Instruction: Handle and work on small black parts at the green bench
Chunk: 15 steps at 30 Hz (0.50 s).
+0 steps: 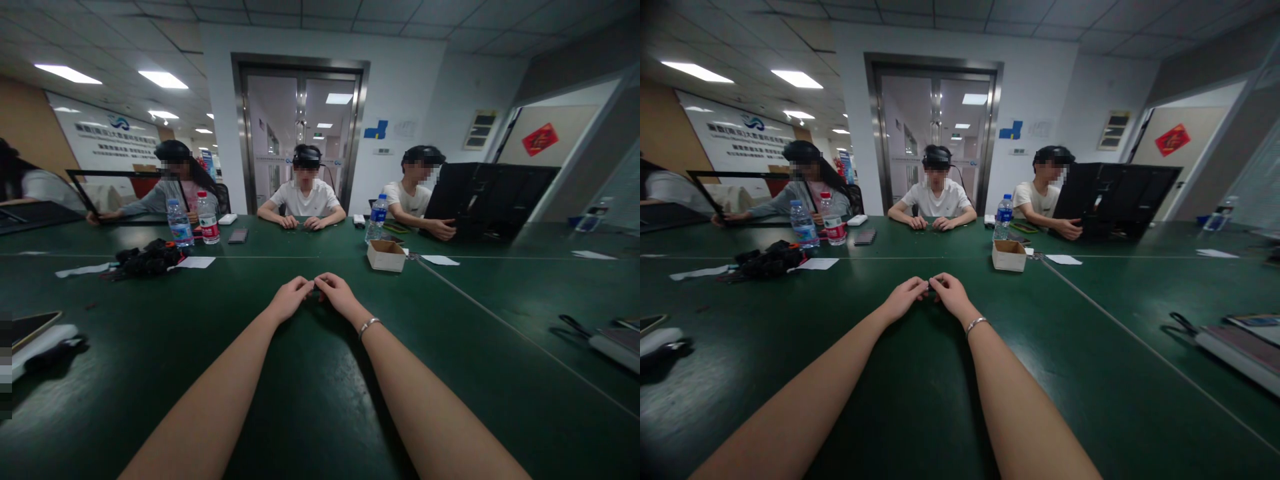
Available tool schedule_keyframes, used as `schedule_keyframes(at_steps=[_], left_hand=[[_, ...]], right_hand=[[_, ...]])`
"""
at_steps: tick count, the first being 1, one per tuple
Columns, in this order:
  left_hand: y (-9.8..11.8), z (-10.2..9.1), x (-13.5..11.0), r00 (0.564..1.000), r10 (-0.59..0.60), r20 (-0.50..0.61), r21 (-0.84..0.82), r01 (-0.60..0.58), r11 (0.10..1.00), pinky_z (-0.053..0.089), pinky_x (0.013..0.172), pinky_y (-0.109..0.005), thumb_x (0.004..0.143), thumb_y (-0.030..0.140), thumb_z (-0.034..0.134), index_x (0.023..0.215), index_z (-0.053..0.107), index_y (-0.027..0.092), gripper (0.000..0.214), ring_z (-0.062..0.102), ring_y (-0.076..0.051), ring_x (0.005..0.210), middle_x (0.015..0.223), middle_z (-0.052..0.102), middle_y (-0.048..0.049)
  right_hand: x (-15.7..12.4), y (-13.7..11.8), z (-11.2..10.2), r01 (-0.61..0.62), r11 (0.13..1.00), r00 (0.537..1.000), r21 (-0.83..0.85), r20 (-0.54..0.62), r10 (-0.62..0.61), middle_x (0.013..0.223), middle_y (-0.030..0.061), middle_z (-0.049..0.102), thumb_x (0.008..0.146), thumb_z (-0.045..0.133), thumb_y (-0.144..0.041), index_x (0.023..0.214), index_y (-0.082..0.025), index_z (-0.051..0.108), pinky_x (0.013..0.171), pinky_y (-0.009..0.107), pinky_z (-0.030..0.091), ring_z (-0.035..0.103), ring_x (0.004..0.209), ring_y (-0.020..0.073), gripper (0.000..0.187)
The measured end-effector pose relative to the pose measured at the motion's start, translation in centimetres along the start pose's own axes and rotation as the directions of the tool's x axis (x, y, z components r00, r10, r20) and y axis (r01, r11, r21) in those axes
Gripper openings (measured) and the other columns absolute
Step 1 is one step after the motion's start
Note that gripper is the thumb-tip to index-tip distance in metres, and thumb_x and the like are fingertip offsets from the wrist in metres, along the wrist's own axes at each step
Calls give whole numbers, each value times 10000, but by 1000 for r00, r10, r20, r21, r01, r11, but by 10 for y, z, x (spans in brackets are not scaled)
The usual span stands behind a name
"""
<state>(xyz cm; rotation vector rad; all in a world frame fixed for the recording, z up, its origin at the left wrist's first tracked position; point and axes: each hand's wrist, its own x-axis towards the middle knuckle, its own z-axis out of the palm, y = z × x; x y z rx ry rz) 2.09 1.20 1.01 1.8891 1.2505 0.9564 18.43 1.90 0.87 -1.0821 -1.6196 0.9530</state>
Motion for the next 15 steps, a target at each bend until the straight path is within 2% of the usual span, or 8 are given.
schedule_keyframes(at_steps=[2, 6, 9, 11, 15], left_hand=[[-1, 0, 1, 1000, 12, 8, 0, -12, 1000, 423, 720, -277, 798, 583, 414, 839, 603, 182, 445, 567, -170, 766, 832, 645, -29], [-2, 1, 1, 1000, -10, 1, 25, 10, 1000, 417, 713, -294, 834, 598, 301, 761, 615, 172, 534, 566, -176, 736, 779, 639, -42], [-1, 1, 0, 1000, 9, -11, -20, -9, 1000, 426, 708, -281, 794, 581, 423, 862, 598, 189, 434, 572, -166, 753, 820, 645, -25], [0, 1, -1, 1000, 27, -8, -4, -27, 1000, 428, 721, -280, 788, 564, 449, 843, 592, 190, 405, 571, -165, 761, 819, 643, -22], [1, 1, -1, 1000, 8, -8, 13, -8, 1000, 428, 719, -292, 841, 574, 313, 755, 606, 172, 505, 570, -170, 739, 792, 639, -44]], right_hand=[[0, -1, 0, -3, 1000, 1000, 0, -2, 3, 642, -26, 580, 767, 575, -426, 833, -175, 592, 512, 230, 422, 531, 498, 94, 260], [0, -1, 0, -8, 1000, 1000, 6, -1, 8, 650, -23, 581, 764, 573, -426, 842, -173, 592, 513, 233, 421, 526, 495, 93, 266], [1, 1, 0, -6, 1000, 1000, 7, -8, 6, 631, -27, 575, 757, 579, -424, 833, -173, 593, 507, 229, 418, 531, 502, 97, 262], [1, 1, -1, 6, 1000, 1000, 2, -8, -6, 629, -26, 578, 756, 583, -425, 830, -173, 596, 510, 229, 420, 534, 507, 98, 263], [1, 1, -1, 10, 1000, 1000, -9, -1, -10, 649, -19, 596, 769, 573, -428, 835, -175, 594, 525, 231, 428, 536, 513, 97, 262]])
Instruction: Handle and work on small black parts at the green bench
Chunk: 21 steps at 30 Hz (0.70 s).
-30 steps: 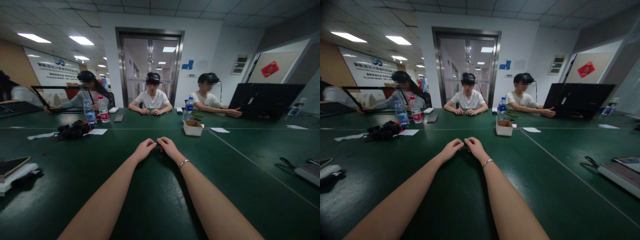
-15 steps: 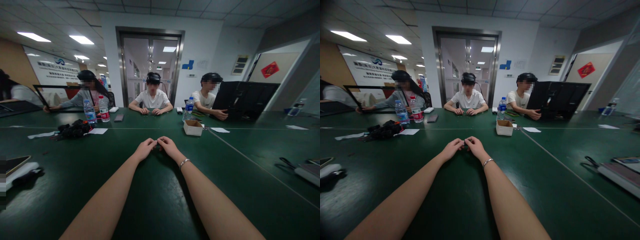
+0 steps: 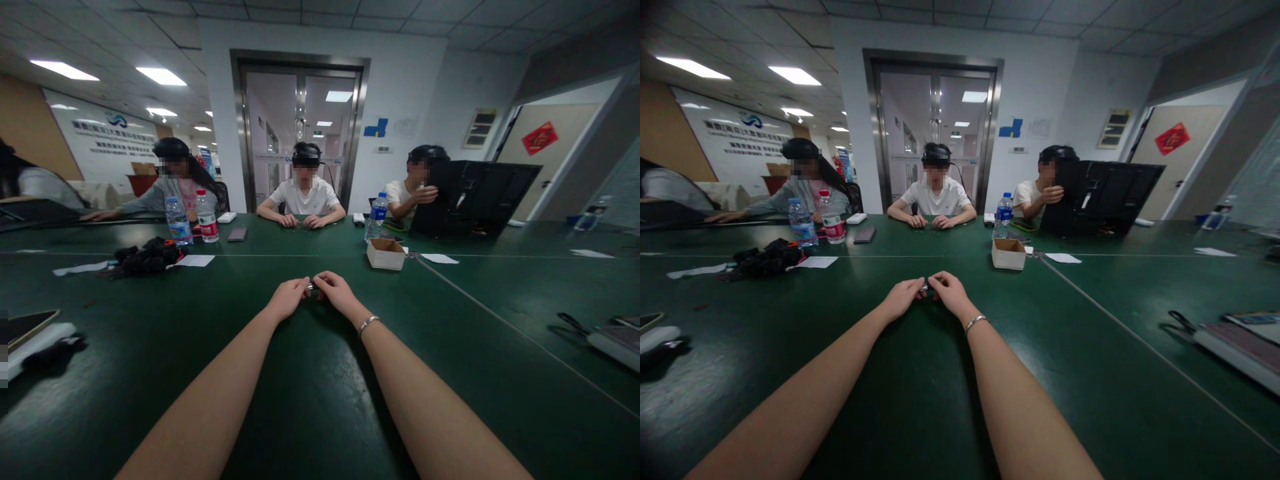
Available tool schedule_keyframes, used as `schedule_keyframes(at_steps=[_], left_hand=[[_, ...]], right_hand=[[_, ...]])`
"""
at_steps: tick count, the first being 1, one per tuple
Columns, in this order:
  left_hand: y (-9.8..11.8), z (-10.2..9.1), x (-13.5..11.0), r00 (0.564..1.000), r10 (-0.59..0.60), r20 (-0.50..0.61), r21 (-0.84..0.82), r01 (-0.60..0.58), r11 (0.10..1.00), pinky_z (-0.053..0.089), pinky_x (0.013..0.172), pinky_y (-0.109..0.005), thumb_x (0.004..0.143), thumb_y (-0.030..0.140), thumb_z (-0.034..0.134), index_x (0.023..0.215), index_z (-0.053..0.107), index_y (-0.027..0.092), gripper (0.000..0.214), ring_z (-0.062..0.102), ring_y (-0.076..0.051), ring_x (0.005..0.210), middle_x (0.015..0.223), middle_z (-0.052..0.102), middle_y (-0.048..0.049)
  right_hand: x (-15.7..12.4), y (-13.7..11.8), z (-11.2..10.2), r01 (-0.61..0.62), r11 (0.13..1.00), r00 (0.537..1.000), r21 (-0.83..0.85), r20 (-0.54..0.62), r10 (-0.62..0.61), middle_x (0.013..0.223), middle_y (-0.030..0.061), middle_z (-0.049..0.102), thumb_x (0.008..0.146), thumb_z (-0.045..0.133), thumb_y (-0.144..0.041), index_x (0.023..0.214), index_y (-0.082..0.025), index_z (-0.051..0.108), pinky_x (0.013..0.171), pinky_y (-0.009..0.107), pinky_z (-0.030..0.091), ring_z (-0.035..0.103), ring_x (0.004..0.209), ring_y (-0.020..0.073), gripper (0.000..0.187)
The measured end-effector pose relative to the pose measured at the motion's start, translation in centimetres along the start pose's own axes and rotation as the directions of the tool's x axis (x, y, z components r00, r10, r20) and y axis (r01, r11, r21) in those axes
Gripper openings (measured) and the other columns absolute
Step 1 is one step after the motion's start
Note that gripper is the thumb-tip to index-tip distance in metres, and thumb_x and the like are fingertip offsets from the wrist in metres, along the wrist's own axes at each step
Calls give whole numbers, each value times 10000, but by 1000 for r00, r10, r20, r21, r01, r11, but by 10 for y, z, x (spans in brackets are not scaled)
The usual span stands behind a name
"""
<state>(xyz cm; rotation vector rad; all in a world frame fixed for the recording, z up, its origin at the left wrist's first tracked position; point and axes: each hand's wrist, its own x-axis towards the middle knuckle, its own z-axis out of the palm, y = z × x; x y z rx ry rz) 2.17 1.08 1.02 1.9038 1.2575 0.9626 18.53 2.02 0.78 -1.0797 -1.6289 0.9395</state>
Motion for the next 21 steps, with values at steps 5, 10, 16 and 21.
schedule_keyframes(at_steps=[5, 10, 16, 21], left_hand=[[-3, 0, 1, 1000, 23, 11, -14, -22, 1000, 430, 719, -276, 795, 555, 440, 803, 603, 190, 400, 569, -161, 747, 806, 644, -22], [-3, 0, 2, 1000, 13, 10, -11, -13, 1000, 425, 718, -286, 833, 560, 347, 773, 612, 181, 466, 572, -168, 749, 806, 643, -36], [-3, -1, 1, 1000, 17, 14, -7, -17, 1000, 422, 720, -289, 831, 556, 357, 777, 611, 180, 457, 575, -169, 751, 810, 642, -37], [-5, 0, 3, 1000, 4, -5, 18, -4, 1000, 418, 699, -293, 833, 587, 312, 770, 624, 162, 531, 571, -177, 728, 788, 643, -51]], right_hand=[[-1, -3, 0, -16, 1000, 1000, 12, -1, 16, 637, -24, 581, 767, 576, -415, 840, -175, 590, 519, 230, 423, 537, 504, 97, 252], [-1, -3, 0, -23, 1000, 1000, 17, 13, 23, 670, -15, 599, 766, 570, -436, 849, -173, 590, 533, 236, 425, 535, 512, 95, 277], [-2, -5, 0, -28, 1000, 1000, 10, 7, 28, 649, -18, 595, 768, 578, -423, 840, -176, 589, 535, 239, 422, 531, 514, 101, 258], [-1, -4, 0, -33, 999, 999, 13, 7, 33, 636, -20, 592, 775, 576, -401, 836, -177, 587, 522, 238, 418, 528, 502, 101, 232]])
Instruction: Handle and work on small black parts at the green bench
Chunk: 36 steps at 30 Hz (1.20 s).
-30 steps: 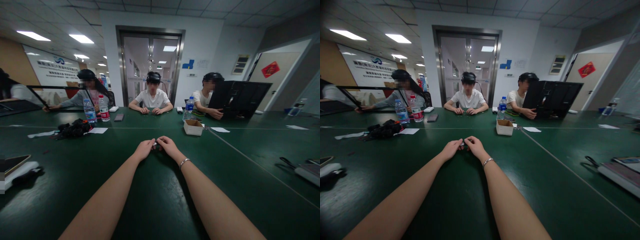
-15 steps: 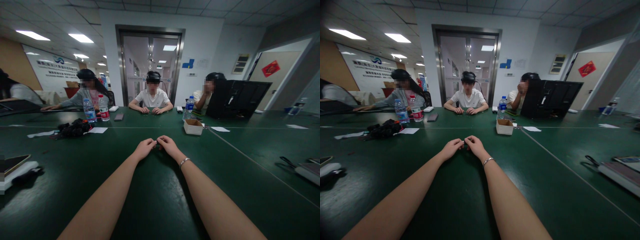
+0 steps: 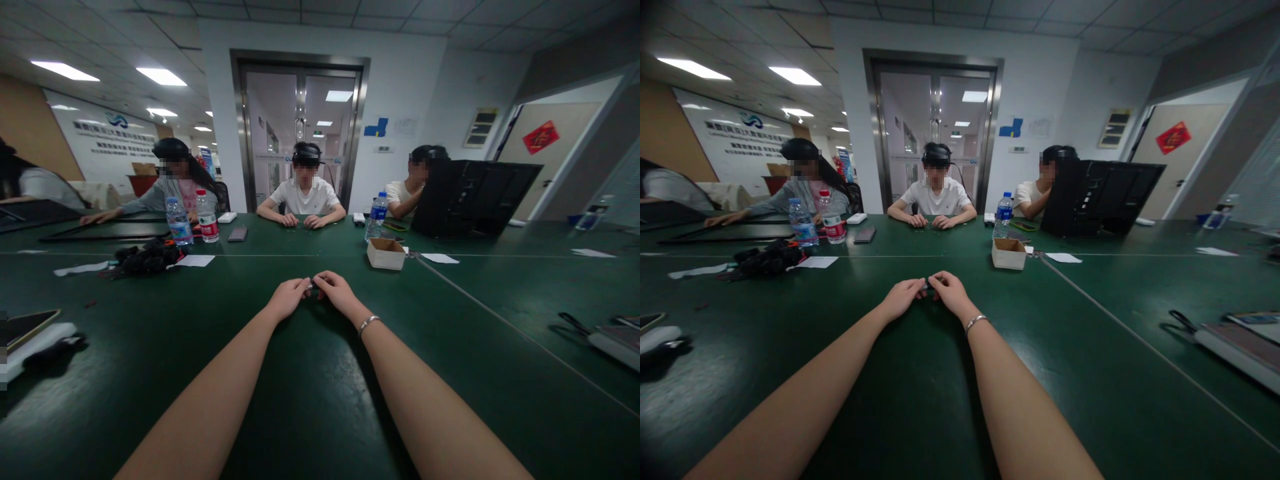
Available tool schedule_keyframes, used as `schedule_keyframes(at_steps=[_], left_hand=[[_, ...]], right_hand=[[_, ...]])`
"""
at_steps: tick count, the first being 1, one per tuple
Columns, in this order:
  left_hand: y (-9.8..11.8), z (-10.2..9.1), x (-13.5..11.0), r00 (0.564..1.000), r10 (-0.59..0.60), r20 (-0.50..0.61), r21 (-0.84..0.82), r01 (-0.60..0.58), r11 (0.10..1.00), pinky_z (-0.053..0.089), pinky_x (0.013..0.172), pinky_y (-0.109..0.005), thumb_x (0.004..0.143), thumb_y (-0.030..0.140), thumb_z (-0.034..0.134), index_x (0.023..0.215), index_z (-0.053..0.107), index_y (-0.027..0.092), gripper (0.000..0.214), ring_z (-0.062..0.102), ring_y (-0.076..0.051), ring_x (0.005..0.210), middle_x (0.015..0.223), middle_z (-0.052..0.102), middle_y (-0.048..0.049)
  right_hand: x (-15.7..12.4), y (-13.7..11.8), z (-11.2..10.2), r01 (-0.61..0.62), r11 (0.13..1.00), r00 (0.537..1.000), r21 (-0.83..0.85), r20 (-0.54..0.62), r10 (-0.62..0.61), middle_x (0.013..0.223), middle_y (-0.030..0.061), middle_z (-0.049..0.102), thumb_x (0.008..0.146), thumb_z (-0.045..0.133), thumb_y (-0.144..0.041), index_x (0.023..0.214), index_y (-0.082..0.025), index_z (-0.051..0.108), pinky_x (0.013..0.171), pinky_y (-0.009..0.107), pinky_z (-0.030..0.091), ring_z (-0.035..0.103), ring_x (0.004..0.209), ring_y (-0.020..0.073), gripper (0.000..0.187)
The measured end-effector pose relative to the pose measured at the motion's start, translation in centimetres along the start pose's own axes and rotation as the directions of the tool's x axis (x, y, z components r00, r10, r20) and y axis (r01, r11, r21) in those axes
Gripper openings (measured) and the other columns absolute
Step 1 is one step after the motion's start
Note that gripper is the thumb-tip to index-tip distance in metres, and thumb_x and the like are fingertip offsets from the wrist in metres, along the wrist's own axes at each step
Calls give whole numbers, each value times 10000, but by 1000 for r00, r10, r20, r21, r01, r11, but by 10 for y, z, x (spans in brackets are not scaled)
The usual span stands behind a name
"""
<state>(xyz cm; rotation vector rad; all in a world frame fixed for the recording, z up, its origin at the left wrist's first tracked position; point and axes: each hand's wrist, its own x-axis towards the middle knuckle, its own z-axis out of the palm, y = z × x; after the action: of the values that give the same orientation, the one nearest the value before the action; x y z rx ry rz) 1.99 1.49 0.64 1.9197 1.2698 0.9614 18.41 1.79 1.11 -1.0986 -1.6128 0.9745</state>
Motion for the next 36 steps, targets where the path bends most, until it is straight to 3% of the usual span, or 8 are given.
schedule_keyframes(at_steps=[13, 18, 20, 23, 25, 28, 32, 36], left_hand=[[7, -2, -3, 998, -53, -35, 57, 55, 997, 399, 692, -285, 835, 621, 253, 708, 623, 159, 605, 572, -181, 697, 728, 642, -49], [10, -1, -4, 995, -64, -76, 78, 70, 994, 383, 640, -284, 846, 602, 245, 663, 619, 157, 609, 572, -175, 650, 692, 646, -52], [12, -1, -4, 993, -68, -96, 130, 81, 988, 374, 623, -287, 855, 600, 227, 630, 608, 162, 623, 572, -178, 640, 674, 642, -59], [15, -1, -8, 984, -83, -158, 252, 121, 960, 374, 611, -295, 862, 614, 197, 639, 608, 165, 648, 581, -193, 659, 693, 640, -78], [17, -2, -12, 974, -87, -208, 357, 159, 920, 380, 609, -302, 866, 620, 166, 688, 618, 159, 670, 587, -206, 690, 746, 644, -100], [23, 0, -20, 974, -72, -216, 483, 171, 859, 395, 624, -312, 877, 601, 86, 774, 632, 155, 712, 589, -214, 734, 827, 641, -118], [32, 1, -33, 985, 57, -164, 676, 70, 734, 413, 758, -360, 902, 542, 112, 931, 630, 191, 626, 568, -239, 898, 990, 624, -110], [22, -36, -57, 991, 112, -77, 852, 7, 524, 358, 887, -459, 884, 488, 308, 1056, 589, 207, 433, 493, -287, 1054, 1111, 591, -119]], right_hand=[[0, 3, -3, 42, 998, 995, 54, 86, -46, 655, -32, 580, 725, 612, -345, 850, -193, 554, 612, 265, 440, 573, 598, 126, 205], [-3, -2, -2, 155, 979, 983, -131, 119, -139, 790, -17, 598, 693, 625, -232, 864, -196, 535, 693, 274, 446, 565, 719, 129, 197], [-7, -9, -1, 259, 906, 963, -336, 167, -214, 837, -3, 603, 716, 609, -206, 888, -197, 551, 718, 281, 432, 548, 758, 136, 181], [-15, -22, 4, 408, 645, 913, -646, 287, -290, 877, 38, 620, 754, 596, -194, 924, -186, 584, 765, 315, 400, 515, 801, 167, 170], [-19, -29, 8, 454, 479, 888, -751, 339, -311, 889, 65, 625, 782, 592, -226, 927, -171, 598, 800, 338, 381, 495, 841, 195, 155], [-26, -35, 14, 469, 361, 875, -806, 370, -312, 901, 81, 617, 839, 540, -259, 949, -154, 607, 822, 334, 376, 482, 874, 208, 166], [-35, -36, 7, 412, 237, 899, -880, 351, -262, 994, 113, 594, 852, 492, -190, 954, -150, 622, 812, 327, 379, 479, 938, 225, 170], [-47, -23, -46, 157, 162, 977, -974, 129, -171, 979, 133, 622, 846, 471, -167, 881, -160, 643, 834, 384, 361, 476, 1005, 270, 175]])
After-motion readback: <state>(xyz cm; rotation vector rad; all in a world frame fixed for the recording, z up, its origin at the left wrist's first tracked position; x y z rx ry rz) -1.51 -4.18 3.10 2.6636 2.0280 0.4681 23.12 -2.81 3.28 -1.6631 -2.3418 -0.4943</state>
